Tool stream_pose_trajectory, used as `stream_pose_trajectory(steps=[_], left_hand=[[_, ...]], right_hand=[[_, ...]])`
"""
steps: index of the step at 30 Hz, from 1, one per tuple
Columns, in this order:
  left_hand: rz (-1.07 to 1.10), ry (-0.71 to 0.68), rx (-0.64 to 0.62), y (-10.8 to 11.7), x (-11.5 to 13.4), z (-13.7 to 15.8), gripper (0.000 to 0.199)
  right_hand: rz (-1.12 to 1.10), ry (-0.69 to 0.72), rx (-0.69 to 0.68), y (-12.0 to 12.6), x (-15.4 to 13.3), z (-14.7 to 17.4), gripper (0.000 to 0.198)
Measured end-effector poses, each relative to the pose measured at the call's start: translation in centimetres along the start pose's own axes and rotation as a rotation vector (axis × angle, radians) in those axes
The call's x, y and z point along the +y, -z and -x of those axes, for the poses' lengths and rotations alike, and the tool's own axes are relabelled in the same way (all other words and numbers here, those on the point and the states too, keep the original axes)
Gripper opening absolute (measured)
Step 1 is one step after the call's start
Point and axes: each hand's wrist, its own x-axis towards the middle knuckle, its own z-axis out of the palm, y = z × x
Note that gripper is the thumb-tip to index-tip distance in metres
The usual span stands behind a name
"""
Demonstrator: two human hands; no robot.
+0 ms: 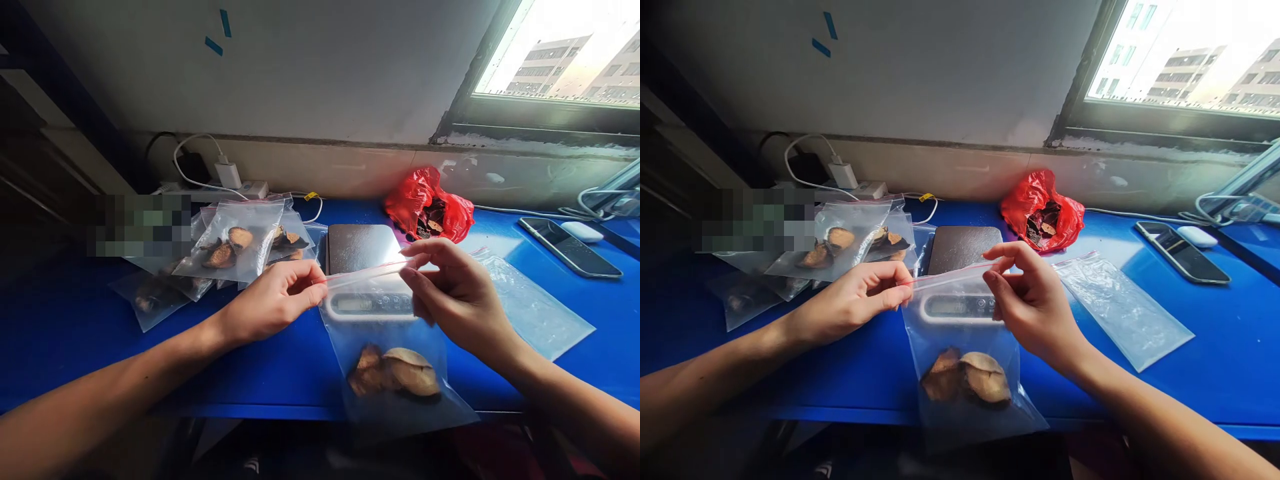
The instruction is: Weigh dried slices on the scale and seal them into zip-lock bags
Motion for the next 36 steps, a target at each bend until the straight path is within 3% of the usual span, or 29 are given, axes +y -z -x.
stream_pose_trajectory(steps=[5, 8, 10, 12, 14, 16, 18, 23, 29, 36], left_hand=[[-0.103, 0.022, 0.052, 0.2, -0.1, 0.2, 0.026], [-0.24, -0.045, 0.133, -0.1, -0.1, 0.3, 0.023], [-0.342, -0.168, 0.149, -0.8, -0.1, 0.4, 0.019], [-0.433, -0.367, 0.124, -2.0, -0.1, 0.6, 0.017], [-0.502, -0.556, 0.097, -3.0, -0.3, 0.9, 0.017], [-0.525, -0.642, 0.094, -3.7, -0.6, 1.2, 0.017], [-0.508, -0.631, 0.093, -3.9, -0.8, 1.3, 0.014], [-0.485, -0.625, 0.105, -3.7, -0.7, 1.0, 0.012], [-0.502, -0.638, 0.115, -3.0, 0.6, 1.3, 0.012], [-0.511, -0.547, 0.179, -1.0, 1.3, 1.5, 0.015]], right_hand=[[0.206, 0.083, 0.006, 1.3, 0.3, -0.4, 0.018], [0.52, 0.283, 0.069, 1.4, 0.0, -0.6, 0.017], [0.689, 0.462, 0.043, 0.7, -0.5, -0.2, 0.026], [0.77, 0.6, -0.112, -0.4, -1.1, 0.6, 0.035], [0.79, 0.651, -0.265, -1.4, -1.6, 1.4, 0.03], [0.796, 0.621, -0.336, -1.9, -1.7, 1.8, 0.017], [0.805, 0.557, -0.364, -1.9, -1.6, 1.7, 0.009], [0.834, 0.477, -0.421, -1.5, -1.3, 1.2, 0.018], [0.788, 0.484, -0.341, -1.5, -1.9, 1.0, 0.016], [0.811, 0.512, -0.194, 0.8, -1.4, -0.8, 0.012]])
